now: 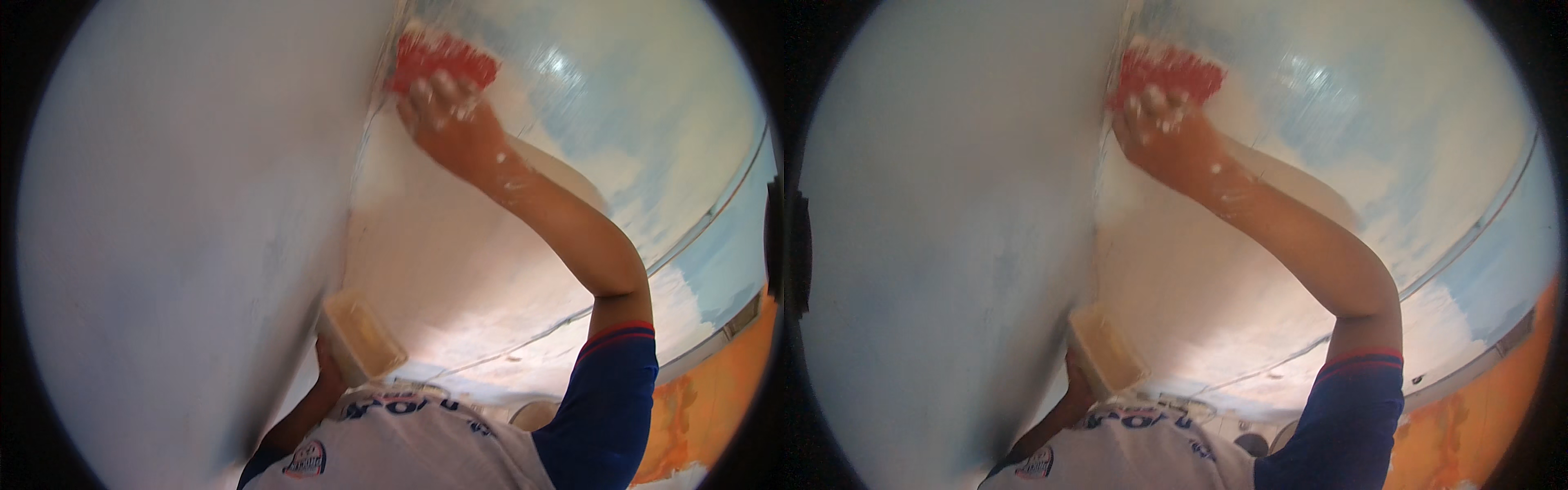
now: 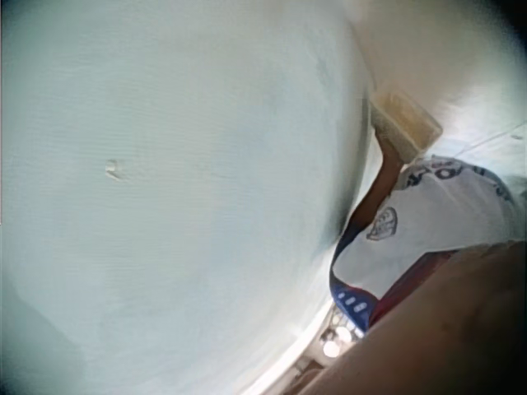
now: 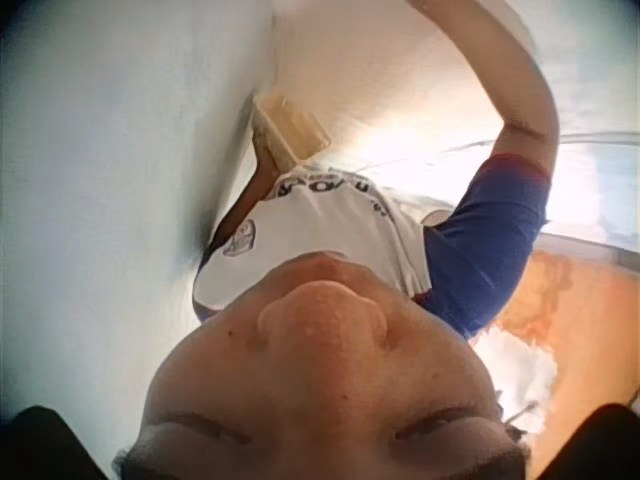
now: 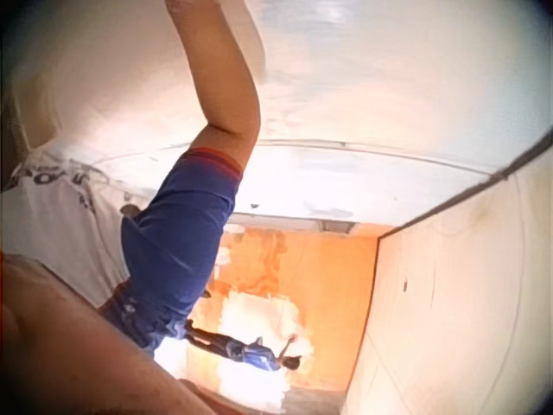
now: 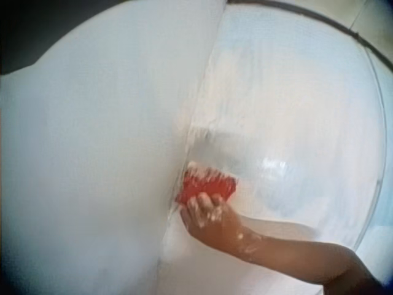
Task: The person applies plaster to an interior wall using a red spreader while holding a plastic container.
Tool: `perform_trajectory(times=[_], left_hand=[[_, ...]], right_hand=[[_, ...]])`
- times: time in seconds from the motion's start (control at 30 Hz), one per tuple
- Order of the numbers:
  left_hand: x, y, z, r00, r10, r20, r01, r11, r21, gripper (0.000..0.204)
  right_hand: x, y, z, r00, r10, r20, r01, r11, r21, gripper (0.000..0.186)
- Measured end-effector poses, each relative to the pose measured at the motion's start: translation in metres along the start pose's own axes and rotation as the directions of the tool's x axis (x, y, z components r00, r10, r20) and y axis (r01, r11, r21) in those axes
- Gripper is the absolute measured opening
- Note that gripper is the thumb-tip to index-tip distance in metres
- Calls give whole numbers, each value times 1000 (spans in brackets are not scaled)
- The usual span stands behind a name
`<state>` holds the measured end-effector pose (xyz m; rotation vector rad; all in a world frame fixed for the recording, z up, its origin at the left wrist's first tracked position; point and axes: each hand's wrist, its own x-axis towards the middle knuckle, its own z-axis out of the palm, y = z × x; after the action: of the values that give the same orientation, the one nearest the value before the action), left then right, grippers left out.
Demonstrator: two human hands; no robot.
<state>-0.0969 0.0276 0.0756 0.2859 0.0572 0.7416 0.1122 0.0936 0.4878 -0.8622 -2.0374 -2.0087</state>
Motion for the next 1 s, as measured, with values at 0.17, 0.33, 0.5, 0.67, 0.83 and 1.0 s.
perform_trajectory(times=[0.17,0.33,0.5,0.67,0.83,1.0], left_hand=[[11,5,-33,976,46,-212,-35,998,57,78],[21,11,-26,965,13,-264,3,998,59,75],[51,78,7,948,173,-267,-122,973,197,84],[86,86,-46,971,234,-37,-234,972,24,83],[110,111,-74,921,389,9,-389,918,78,77],[126,122,-57,816,579,4,-561,790,248,67]], right_hand=[[-57,-130,-31,931,273,241,-364,703,611,14],[-104,-208,-64,9,472,882,-455,-783,424,5],[-94,-214,-43,-92,326,941,-325,-903,281,5],[-98,-246,-50,-81,520,850,-555,-732,395,6],[-62,-254,-46,436,605,667,-783,-110,612,14],[-35,-258,-44,573,477,666,-711,-114,694,18]])
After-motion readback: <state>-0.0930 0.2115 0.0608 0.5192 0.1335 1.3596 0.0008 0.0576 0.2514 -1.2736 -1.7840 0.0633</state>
